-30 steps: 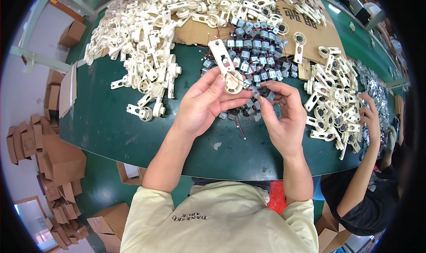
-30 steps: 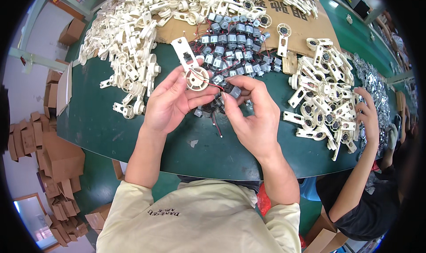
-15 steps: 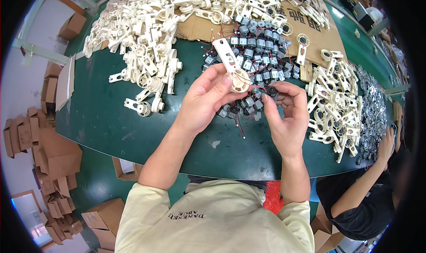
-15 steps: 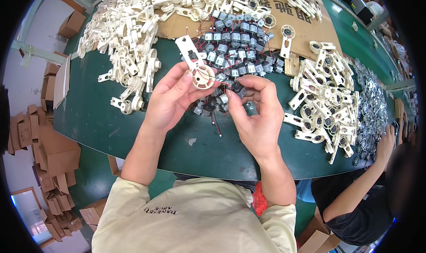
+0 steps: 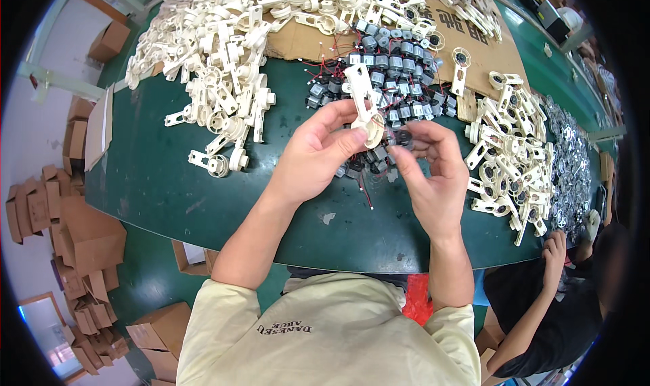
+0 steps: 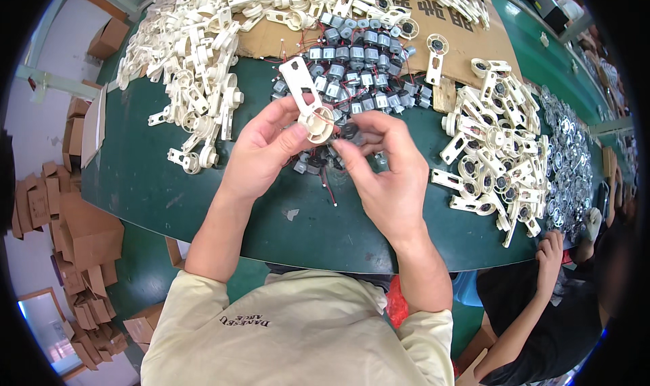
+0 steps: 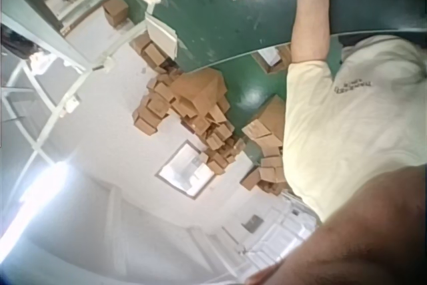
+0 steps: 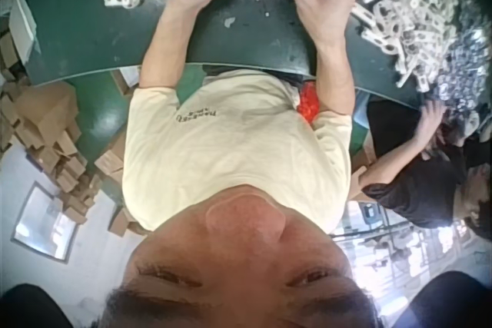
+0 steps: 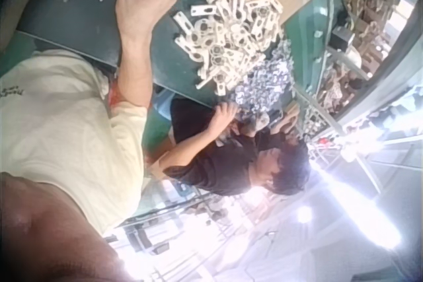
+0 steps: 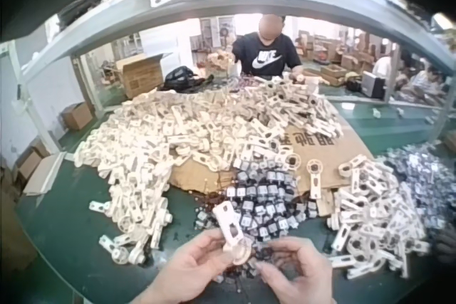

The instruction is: Manually assemble components on a production line by fitting white plastic housings onto small motors and electronic boards.

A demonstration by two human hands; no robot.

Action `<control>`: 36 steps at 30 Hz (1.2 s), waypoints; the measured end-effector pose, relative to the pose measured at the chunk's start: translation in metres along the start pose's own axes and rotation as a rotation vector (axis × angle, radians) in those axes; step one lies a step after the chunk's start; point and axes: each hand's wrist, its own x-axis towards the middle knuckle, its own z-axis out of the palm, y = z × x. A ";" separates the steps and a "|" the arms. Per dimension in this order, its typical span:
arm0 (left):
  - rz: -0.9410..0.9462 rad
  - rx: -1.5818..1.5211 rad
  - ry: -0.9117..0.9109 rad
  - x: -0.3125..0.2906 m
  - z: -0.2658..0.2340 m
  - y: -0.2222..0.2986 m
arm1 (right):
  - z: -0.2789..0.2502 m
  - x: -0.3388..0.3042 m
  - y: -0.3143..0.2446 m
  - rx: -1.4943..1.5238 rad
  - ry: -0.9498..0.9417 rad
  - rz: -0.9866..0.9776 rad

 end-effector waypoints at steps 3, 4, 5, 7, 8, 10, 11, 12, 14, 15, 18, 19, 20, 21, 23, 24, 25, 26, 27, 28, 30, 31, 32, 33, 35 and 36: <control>0.008 0.086 -0.065 -0.002 0.001 -0.005 | -0.004 0.003 -0.004 -0.120 -0.108 -0.045; 0.005 0.084 -0.069 -0.003 0.002 -0.006 | -0.005 0.003 -0.005 -0.142 -0.153 -0.008; 0.025 0.089 -0.082 -0.003 0.003 -0.008 | -0.003 0.002 -0.001 -0.070 -0.134 0.012; 0.041 0.092 -0.098 -0.003 0.006 -0.010 | 0.001 -0.001 0.000 -0.012 -0.110 0.055; 0.034 0.149 -0.098 -0.004 0.007 -0.009 | 0.001 -0.002 0.000 0.050 -0.091 0.094; 0.027 0.205 -0.094 -0.004 0.007 -0.009 | -0.003 -0.001 -0.003 -0.005 -0.134 0.122; 0.038 0.232 -0.090 -0.004 0.007 -0.009 | -0.004 0.000 -0.004 -0.058 -0.178 0.147; 0.049 0.257 -0.088 -0.004 0.007 -0.009 | -0.004 -0.001 -0.004 -0.061 -0.176 0.149; 0.049 0.266 -0.095 -0.003 0.007 -0.009 | -0.001 -0.002 -0.004 0.167 -0.125 0.213; 0.051 0.277 -0.099 -0.003 0.006 -0.009 | 0.000 -0.002 -0.003 0.166 -0.126 0.214; 0.087 0.197 -0.058 -0.003 0.010 -0.011 | 0.005 -0.004 -0.003 0.307 -0.100 0.254; 0.087 0.195 -0.056 -0.002 0.008 -0.011 | 0.006 -0.003 -0.006 0.364 -0.081 0.293; 0.073 0.180 -0.054 -0.002 0.005 -0.012 | 0.007 -0.002 -0.008 0.420 -0.062 0.332; 0.060 0.166 -0.051 -0.003 0.004 -0.012 | 0.005 -0.002 -0.004 0.422 -0.065 0.332; 0.053 0.142 -0.054 -0.004 0.009 -0.011 | 0.000 -0.001 0.008 -0.024 -0.107 0.027; 0.047 0.118 -0.059 -0.004 0.011 -0.011 | 0.001 -0.001 0.007 -0.020 -0.110 0.026; 0.048 0.121 -0.055 -0.004 0.009 -0.013 | 0.002 -0.001 0.004 -0.003 -0.147 0.031; 0.047 0.125 -0.047 -0.002 0.006 -0.015 | 0.003 -0.002 0.003 0.014 -0.184 0.036; 0.045 0.130 -0.043 -0.001 0.003 -0.016 | 0.004 -0.002 0.003 0.005 -0.200 -0.002; 0.045 0.134 -0.042 0.000 0.003 -0.014 | 0.005 -0.002 0.003 0.009 -0.199 -0.002; 0.097 0.107 -0.019 0.001 0.004 -0.011 | 0.004 -0.001 0.000 0.029 -0.131 0.044; 0.089 0.083 -0.044 -0.001 0.003 -0.010 | 0.002 0.002 -0.001 -0.025 -0.135 -0.002; 0.087 0.083 -0.044 -0.003 0.004 -0.010 | 0.002 0.002 -0.002 -0.024 -0.135 0.000; 0.073 0.066 -0.053 -0.003 0.004 -0.012 | 0.002 0.003 -0.003 -0.046 -0.148 -0.012; 0.055 0.049 -0.062 -0.003 0.003 -0.012 | 0.003 0.002 -0.004 -0.068 -0.160 -0.020; 0.002 0.091 -0.054 -0.002 0.001 -0.010 | 0.003 0.001 -0.004 -0.076 -0.179 0.013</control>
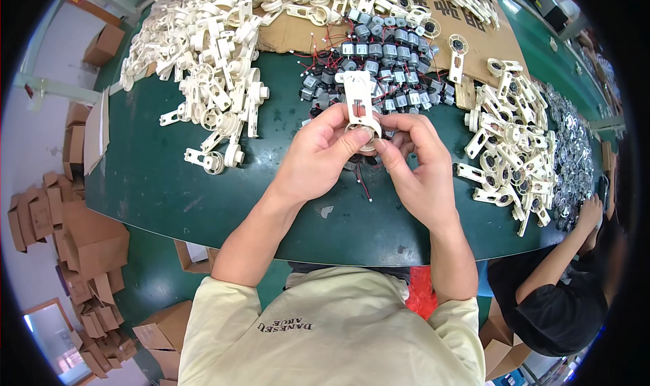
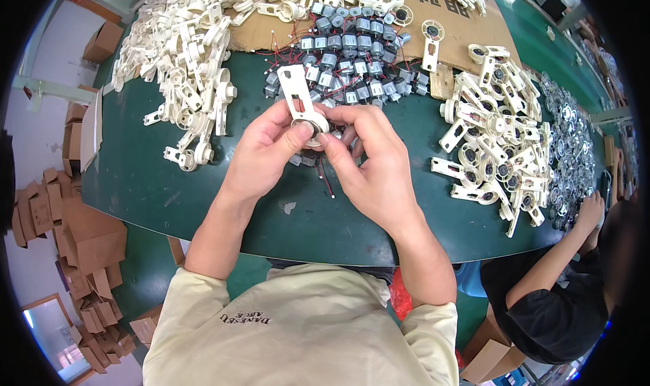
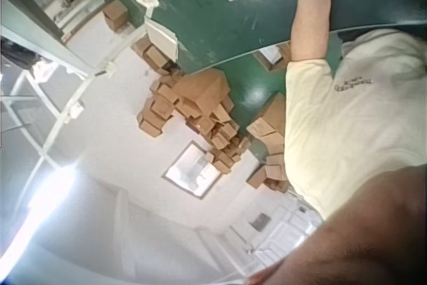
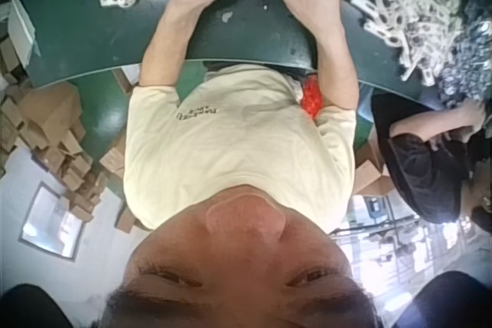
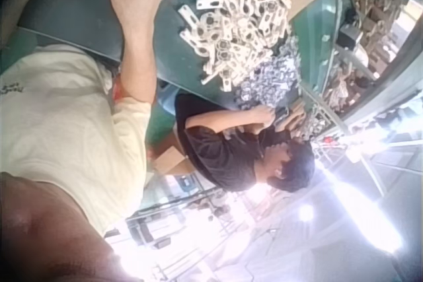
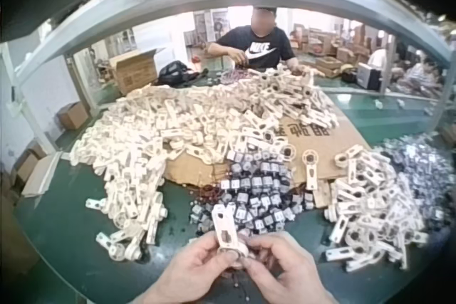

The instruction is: Manually assemble components on a production line by fitting white plastic housings onto small motors and electronic boards.

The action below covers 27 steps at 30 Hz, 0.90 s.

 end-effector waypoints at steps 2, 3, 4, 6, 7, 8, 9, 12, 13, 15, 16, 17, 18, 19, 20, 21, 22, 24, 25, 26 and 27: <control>-0.059 0.040 0.004 0.001 -0.001 -0.001 | 0.001 -0.002 0.003 -0.004 -0.019 0.038; -0.041 0.044 0.025 0.001 0.003 -0.002 | 0.001 -0.003 0.005 0.001 -0.026 0.067; -0.023 0.048 0.045 0.000 0.005 -0.002 | 0.001 -0.004 0.006 0.005 -0.032 0.096; -0.036 0.006 0.036 -0.001 0.009 0.000 | 0.001 -0.004 0.007 0.152 -0.015 0.201; -0.050 -0.039 0.032 0.000 0.010 0.000 | 0.000 -0.003 0.008 0.301 -0.003 0.305; -0.055 -0.040 0.022 0.000 0.011 -0.001 | -0.002 -0.001 0.007 0.298 0.007 0.308; -0.024 -0.005 0.041 -0.001 0.011 -0.001 | -0.005 0.001 0.005 0.377 0.004 0.347; 0.020 0.057 0.043 -0.002 0.012 -0.003 | -0.008 0.002 0.003 0.554 -0.015 0.399; 0.037 0.086 0.036 -0.002 0.012 -0.003 | -0.008 0.003 0.002 0.650 -0.029 0.421; 0.078 0.153 0.064 -0.003 0.017 -0.005 | -0.007 0.003 0.003 0.757 -0.060 0.438; 0.073 0.149 0.057 -0.003 0.018 -0.006 | -0.008 0.003 0.004 0.754 -0.051 0.441; 0.160 0.296 0.054 -0.003 0.018 -0.007 | -0.008 0.003 0.005 0.768 -0.054 0.467; 0.248 0.446 0.055 -0.004 0.018 -0.008 | -0.008 0.003 0.005 0.785 -0.060 0.492; 0.246 0.446 0.053 -0.003 0.019 -0.010 | -0.007 0.002 0.004 0.768 -0.043 0.500; 0.251 0.421 0.086 -0.003 0.021 -0.012 | -0.006 0.003 0.002 0.769 -0.040 0.501; 0.255 0.397 0.121 -0.003 0.022 -0.014 | -0.004 0.003 0.001 0.747 -0.021 0.497; 0.254 0.400 0.121 -0.003 0.023 -0.014 | -0.003 0.003 0.001 0.725 -0.002 0.493; 0.211 0.409 0.187 -0.002 0.025 -0.012 | -0.001 0.002 0.000 0.705 -0.003 0.475; 0.210 0.410 0.186 -0.002 0.024 -0.013 | -0.001 0.002 0.000 0.682 -0.006 0.456; 0.285 0.498 0.161 -0.002 0.023 -0.015 | -0.001 0.002 0.003 0.684 -0.005 0.455; 0.359 0.585 0.137 -0.003 0.023 -0.015 | -0.002 0.001 0.009 0.737 -0.026 0.481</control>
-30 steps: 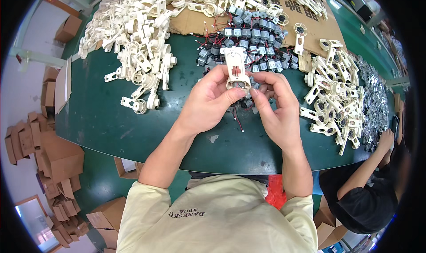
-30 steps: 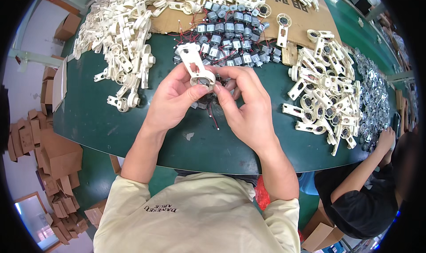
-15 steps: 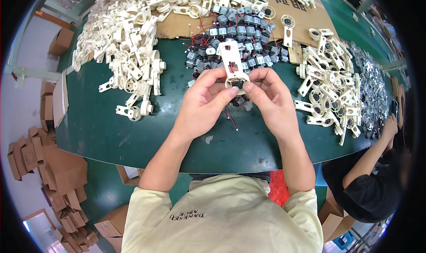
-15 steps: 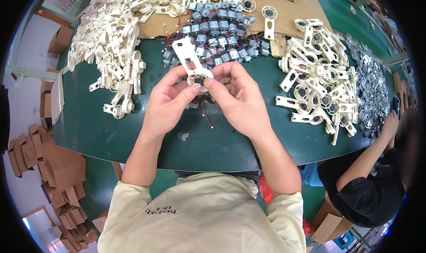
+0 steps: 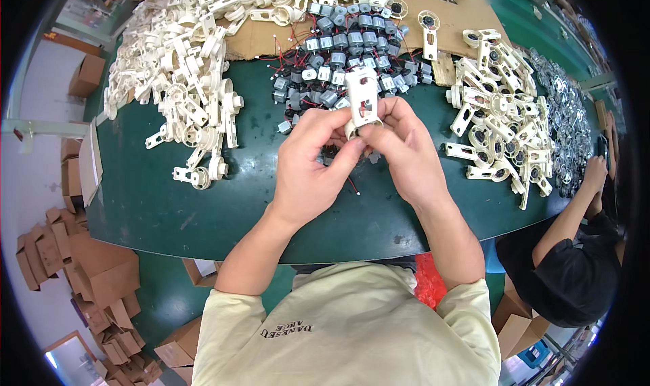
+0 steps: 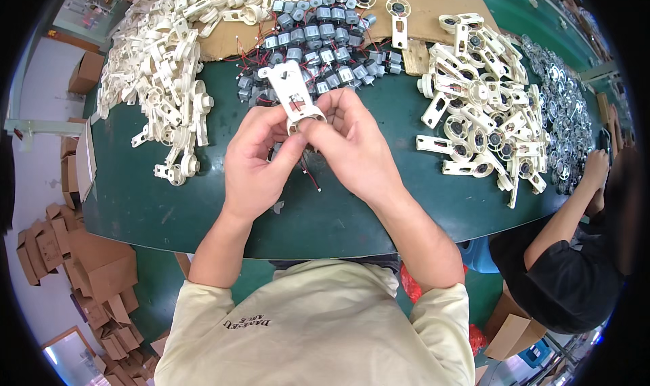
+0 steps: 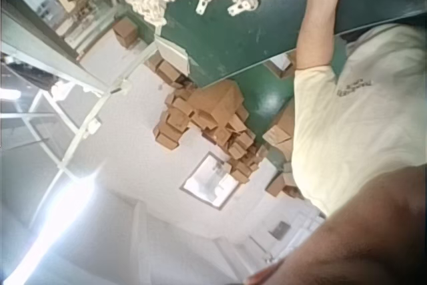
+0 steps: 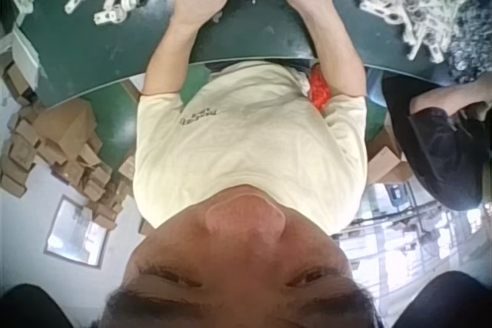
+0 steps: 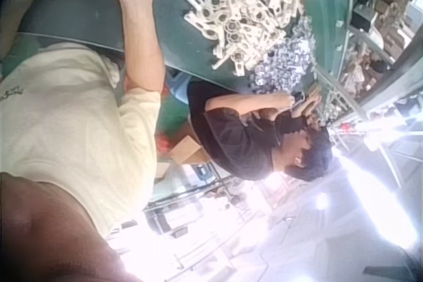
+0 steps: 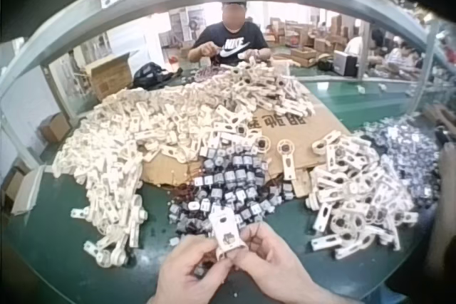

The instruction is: Manually assemble components on a production line by fitting white plastic housings onto small motors and electronic boards.

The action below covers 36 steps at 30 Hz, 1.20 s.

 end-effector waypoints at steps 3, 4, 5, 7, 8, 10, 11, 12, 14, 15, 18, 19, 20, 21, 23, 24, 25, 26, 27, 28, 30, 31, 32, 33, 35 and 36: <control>0.030 0.075 0.016 -0.003 0.004 0.003 | -0.005 0.000 0.001 0.068 -0.031 0.055; -0.012 0.022 0.002 -0.003 0.003 0.002 | -0.005 0.001 0.001 0.086 -0.038 0.077; -0.009 0.033 0.006 -0.003 0.004 0.003 | -0.004 0.000 -0.001 0.092 -0.049 0.074; -0.267 -0.425 0.028 0.000 0.004 0.006 | -0.001 -0.003 -0.006 0.021 -0.060 -0.027; -0.296 -0.481 0.002 0.002 0.001 0.009 | -0.005 -0.001 -0.002 -0.018 -0.083 -0.062; -0.245 -0.447 0.008 0.003 -0.001 0.008 | -0.006 -0.001 -0.001 -0.030 -0.094 -0.075; -0.196 -0.424 0.002 0.004 -0.001 0.004 | -0.003 0.000 -0.001 -0.050 -0.091 -0.090; -0.153 -0.387 0.017 0.003 -0.002 -0.004 | 0.003 0.000 -0.002 -0.026 -0.097 -0.079; -0.074 -0.235 0.049 0.005 0.000 -0.009 | 0.004 0.001 0.001 -0.063 -0.113 -0.114; -0.047 -0.160 0.048 0.005 -0.002 -0.010 | 0.003 0.002 0.003 -0.102 -0.120 -0.146; -0.054 -0.053 0.017 0.005 -0.006 -0.004 | -0.001 0.006 -0.003 -0.159 -0.135 -0.112; -0.077 0.001 -0.025 0.008 -0.011 0.000 | -0.006 0.008 -0.007 -0.218 -0.126 -0.065; -0.137 0.036 -0.099 0.011 -0.021 0.006 | -0.015 0.011 -0.008 -0.283 -0.044 -0.124; -0.020 0.244 0.009 0.016 -0.027 0.010 | -0.028 0.014 -0.007 -0.341 0.050 -0.184; 0.123 0.714 0.352 0.022 -0.062 -0.019 | -0.064 0.023 -0.009 -0.593 0.354 -0.311; 0.070 0.866 0.433 0.025 -0.076 -0.020 | -0.090 0.022 -0.015 -0.784 0.520 -0.373; 0.009 1.017 0.520 0.025 -0.089 -0.019 | -0.105 0.020 -0.021 -0.963 0.693 -0.430; -0.109 1.068 0.555 0.023 -0.097 -0.022 | -0.100 0.017 -0.030 -1.044 0.801 -0.520; -0.096 1.076 0.586 0.019 -0.100 -0.022 | -0.097 0.015 -0.037 -1.125 0.907 -0.609; -0.152 1.137 0.535 0.015 -0.103 -0.023 | -0.092 0.015 -0.037 -1.031 0.861 -0.599; -0.210 1.190 0.449 0.014 -0.099 -0.027 | -0.081 0.015 -0.032 -0.950 0.608 -0.469; -0.210 1.190 0.455 0.014 -0.099 -0.026 | -0.069 0.013 -0.029 -0.904 0.463 -0.310; -0.170 1.144 0.437 0.014 -0.097 -0.024 | -0.062 0.012 -0.020 -0.994 0.296 -0.342; -0.126 1.094 0.412 0.015 -0.094 -0.021 | -0.056 0.011 -0.012 -1.078 0.134 -0.371; -0.025 1.090 0.454 0.018 -0.088 -0.013 | -0.034 0.005 -0.007 -1.198 0.199 -0.346; 0.009 1.019 0.463 0.020 -0.086 -0.010 | -0.034 0.009 -0.001 -1.237 0.245 -0.379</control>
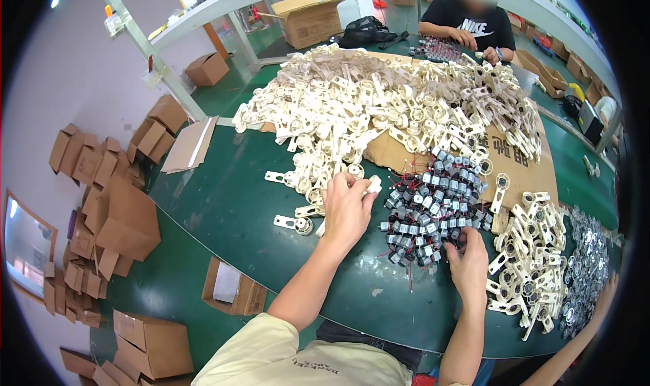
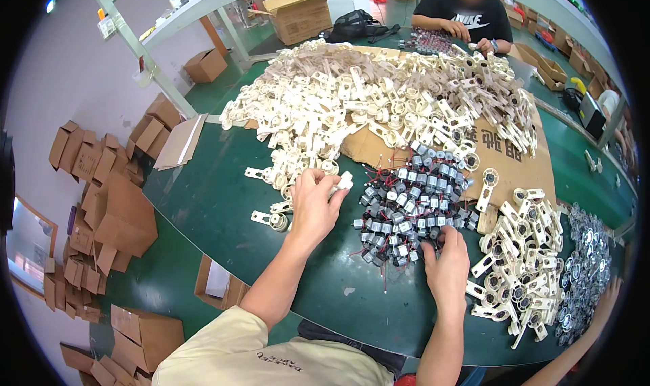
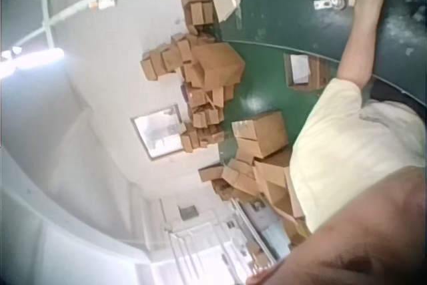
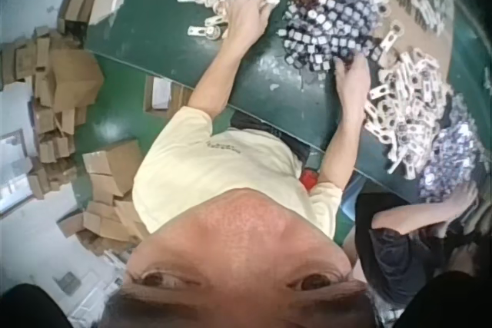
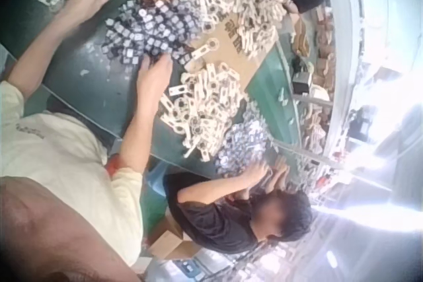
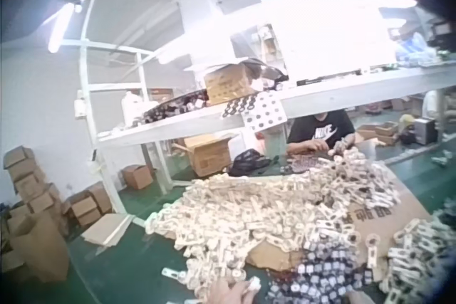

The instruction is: Manually assemble components on a production line by fitting white plastic housings onto small motors and electronic boards.

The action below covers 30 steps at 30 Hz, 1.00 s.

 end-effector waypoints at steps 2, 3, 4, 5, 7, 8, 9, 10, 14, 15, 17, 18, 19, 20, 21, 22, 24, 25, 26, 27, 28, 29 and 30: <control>-0.014 -0.143 -0.054 0.001 0.001 0.012 | -0.005 0.000 0.004 0.020 -0.024 0.080; -0.008 -0.162 -0.086 0.005 -0.001 0.018 | -0.006 0.001 0.007 0.047 -0.048 0.151; -0.172 -0.249 -0.199 0.009 -0.005 0.024 | -0.005 0.004 0.007 0.025 -0.012 0.123; -0.353 -0.325 -0.312 0.005 -0.008 0.025 | -0.001 0.010 0.004 0.036 -0.033 0.107; -0.355 -0.650 -0.260 -0.001 -0.003 0.010 | -0.001 0.016 -0.001 0.119 -0.053 0.108; -0.317 -0.696 -0.274 0.001 -0.004 0.010 | -0.002 0.019 -0.003 0.175 -0.059 0.139; -0.276 -0.736 -0.278 0.004 -0.006 0.012 | -0.002 0.020 -0.001 0.187 -0.028 0.124; -0.248 -0.809 -0.247 0.005 0.000 0.009 | -0.004 0.024 -0.004 0.232 -0.020 0.169; -0.317 -1.031 -0.297 0.005 0.003 0.016 | -0.002 0.020 0.004 0.280 0.078 0.184; -0.334 -1.014 -0.280 0.002 0.007 0.017 | -0.002 0.018 0.004 0.244 0.095 0.166; -0.368 -0.999 -0.280 -0.004 0.014 0.017 | 0.002 0.017 0.000 0.208 0.108 0.146; -0.397 -0.983 -0.283 -0.006 0.015 0.022 | 0.005 0.016 0.000 0.162 0.150 0.112; -0.402 -0.984 -0.284 -0.008 0.012 0.029 | 0.008 0.015 0.001 0.116 0.192 0.078; -0.408 -0.958 -0.326 -0.010 0.007 0.036 | 0.013 0.015 0.005 0.053 0.180 0.064; -0.412 -0.932 -0.365 -0.009 0.000 0.043 | 0.015 0.016 0.006 0.051 0.178 0.065; -0.426 -0.890 -0.437 -0.010 -0.003 0.045 | 0.016 0.017 0.008 0.054 0.157 0.076; -0.476 -0.936 -0.549 -0.010 -0.004 0.042 | 0.015 0.019 0.007 0.045 0.154 0.055; -0.524 -0.979 -0.660 -0.009 -0.005 0.041 | 0.014 0.020 0.007 0.046 0.152 0.053; -0.527 -0.979 -0.657 -0.009 -0.005 0.041 | 0.013 0.019 0.006 0.101 0.103 0.094; -0.571 -1.100 -0.648 -0.009 -0.005 0.042 | 0.012 0.018 0.004 0.155 0.053 0.134; -0.615 -1.222 -0.636 -0.008 -0.004 0.042 | 0.008 0.017 -0.003 0.199 -0.006 0.200; -0.659 -1.344 -0.619 -0.008 -0.005 0.041 | 0.008 0.016 -0.004 0.201 -0.012 0.194; -0.650 -1.449 -0.658 -0.006 -0.003 0.036 | 0.005 0.013 -0.003 0.304 0.038 0.181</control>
